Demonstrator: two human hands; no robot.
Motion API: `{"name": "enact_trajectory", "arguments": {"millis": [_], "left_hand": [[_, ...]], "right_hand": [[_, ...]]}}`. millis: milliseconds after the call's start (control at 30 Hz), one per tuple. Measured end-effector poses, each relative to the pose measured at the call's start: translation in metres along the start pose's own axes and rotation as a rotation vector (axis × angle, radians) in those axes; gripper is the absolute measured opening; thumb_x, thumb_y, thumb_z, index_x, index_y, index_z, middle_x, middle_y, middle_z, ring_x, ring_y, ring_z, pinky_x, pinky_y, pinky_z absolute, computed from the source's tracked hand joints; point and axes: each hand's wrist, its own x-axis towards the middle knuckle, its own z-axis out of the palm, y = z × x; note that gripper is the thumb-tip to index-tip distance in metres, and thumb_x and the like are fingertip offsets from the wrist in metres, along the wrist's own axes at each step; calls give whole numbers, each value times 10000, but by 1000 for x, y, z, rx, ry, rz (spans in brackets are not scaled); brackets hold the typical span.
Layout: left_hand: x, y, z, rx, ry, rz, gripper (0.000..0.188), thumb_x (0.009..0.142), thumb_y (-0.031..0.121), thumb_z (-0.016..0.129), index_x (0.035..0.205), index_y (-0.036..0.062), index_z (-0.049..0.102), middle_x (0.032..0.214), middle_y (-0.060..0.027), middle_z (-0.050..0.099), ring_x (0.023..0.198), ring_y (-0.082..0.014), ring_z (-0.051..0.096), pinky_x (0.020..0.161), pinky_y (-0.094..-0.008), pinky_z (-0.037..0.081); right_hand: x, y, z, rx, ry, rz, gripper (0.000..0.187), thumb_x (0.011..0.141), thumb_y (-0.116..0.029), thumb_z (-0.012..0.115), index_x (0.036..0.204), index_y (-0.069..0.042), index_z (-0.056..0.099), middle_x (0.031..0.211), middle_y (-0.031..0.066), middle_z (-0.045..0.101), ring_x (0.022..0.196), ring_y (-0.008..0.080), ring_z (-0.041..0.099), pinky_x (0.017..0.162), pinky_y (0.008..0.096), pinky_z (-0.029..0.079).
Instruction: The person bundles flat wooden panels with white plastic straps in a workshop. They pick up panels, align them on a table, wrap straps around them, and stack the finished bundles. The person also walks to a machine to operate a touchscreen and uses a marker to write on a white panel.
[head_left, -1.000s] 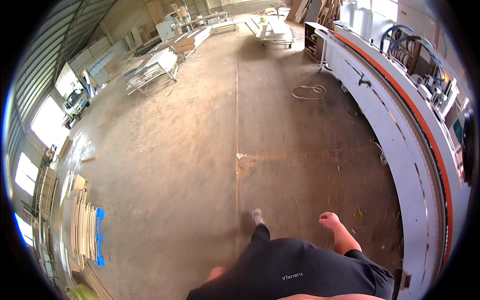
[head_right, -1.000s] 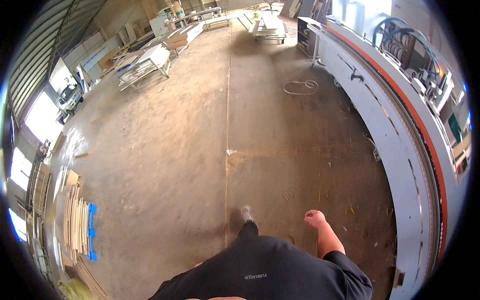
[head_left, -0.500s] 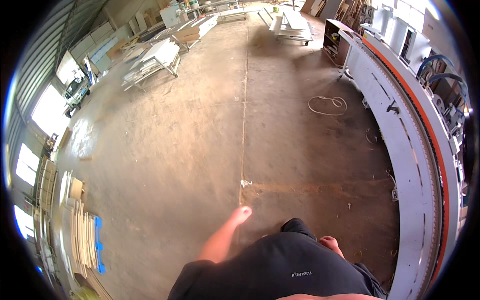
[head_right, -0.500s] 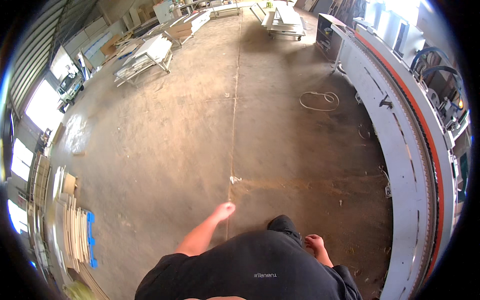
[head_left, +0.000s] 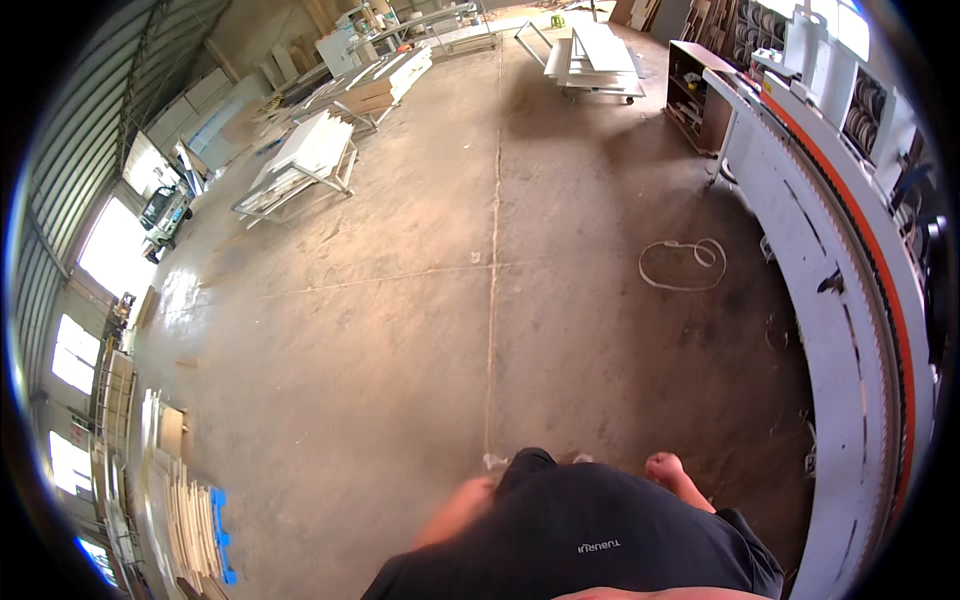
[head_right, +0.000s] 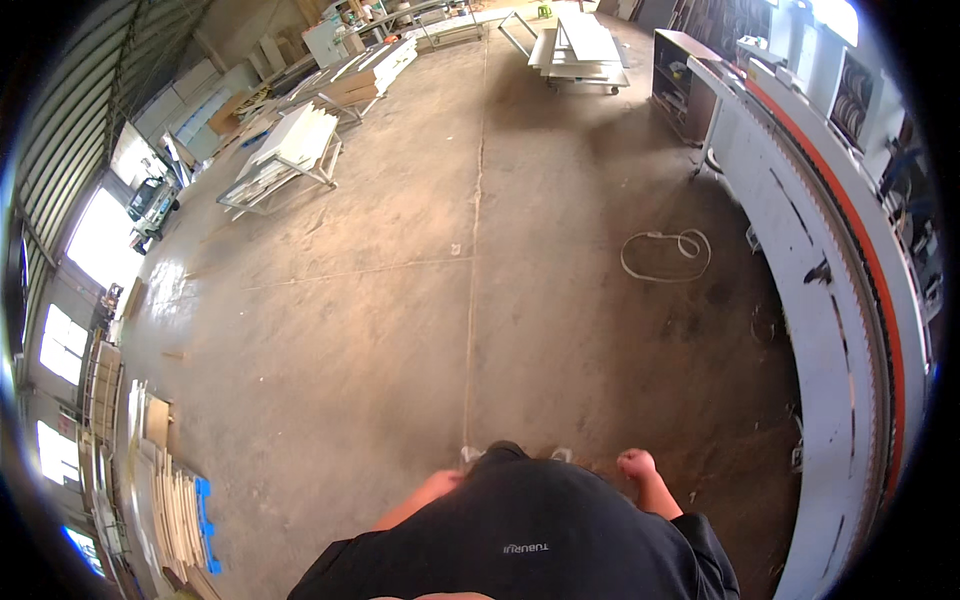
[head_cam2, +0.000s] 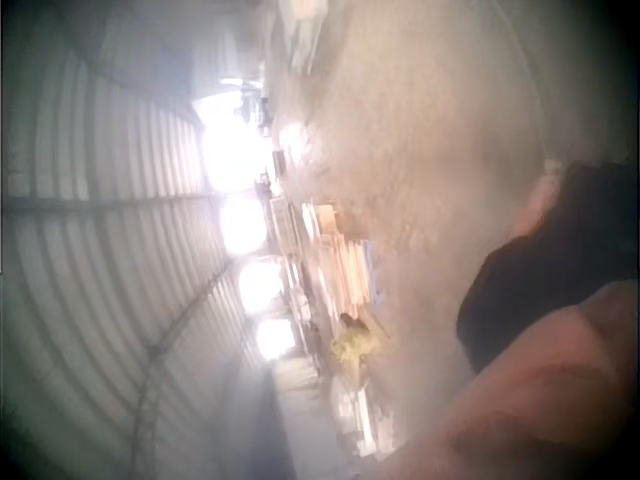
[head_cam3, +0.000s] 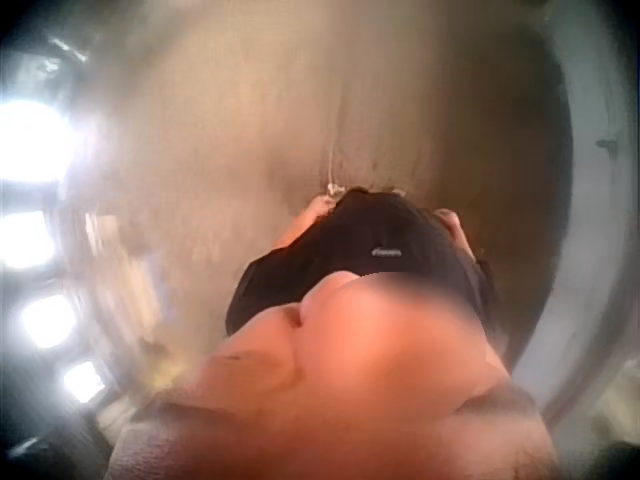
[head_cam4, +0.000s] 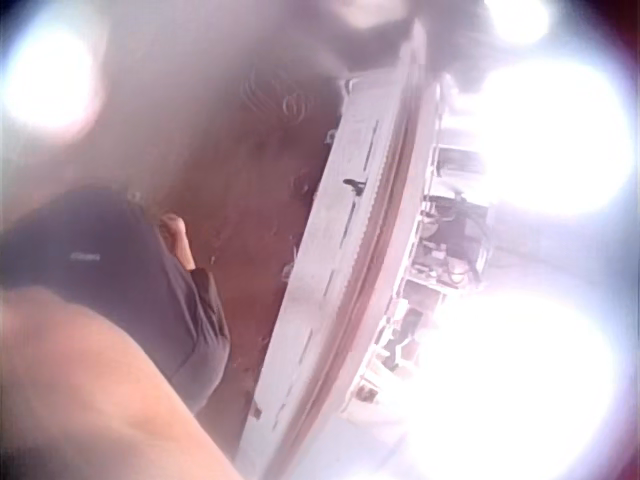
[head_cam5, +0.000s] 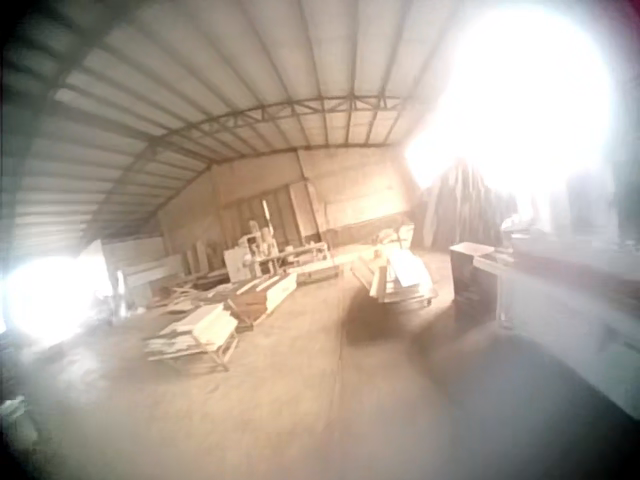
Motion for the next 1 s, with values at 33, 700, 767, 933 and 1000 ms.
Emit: {"name": "enact_trajectory", "arguments": {"millis": [33, 700, 767, 933, 1000], "left_hand": [[9, 1, -16, 160, -6, -36, 321, 885, 294, 735, 1104, 64, 771, 1067, -167, 764, 1004, -295, 727, 880, -425, 553], [741, 518, -393, -2, 187, 373, 178, 946, 252, 696, 883, 87, 716, 731, 29, 648, 658, -93, 566, 625, -310, 488], [784, 667, -422, 64, 84, 281, 299, 978, 340, 673, 907, 51, 700, 724, -37, 657, 672, -138, 590, 637, -358, 501], [925, 796, -465, -49, 128, 356, 305, 1033, 317, 633, 853, 72, 649, 663, 16, 572, 597, -94, 496, 542, -310, 430], [976, 787, -442, -216, 84, 174, 165, 1029, 236, 632, 946, 97, 661, 696, -14, 626, 616, -113, 574, 538, -286, 465]], "right_hand": [[36, -17, -29, -10, 116, -204, 119, 831, -146, 665, 794, -70, 749, 752, 20, 712, 642, 110, 640, 598, 299, 527], [408, -414, -328, 594, 210, 144, 233, 891, -295, 773, 946, -70, 793, 774, 38, 739, 607, 135, 641, 561, 309, 521], [439, -413, -354, 646, 364, 241, 235, 886, -301, 764, 896, -68, 788, 731, 38, 717, 561, 131, 604, 522, 307, 494], [589, -423, -401, 431, 307, 209, 318, 856, -358, 765, 841, -42, 798, 753, 63, 744, 628, 171, 666, 610, 365, 538], [672, -415, -433, 66, 230, 147, 379, 845, -404, 770, 938, -38, 810, 826, 88, 778, 734, 189, 718, 727, 378, 571]]}}
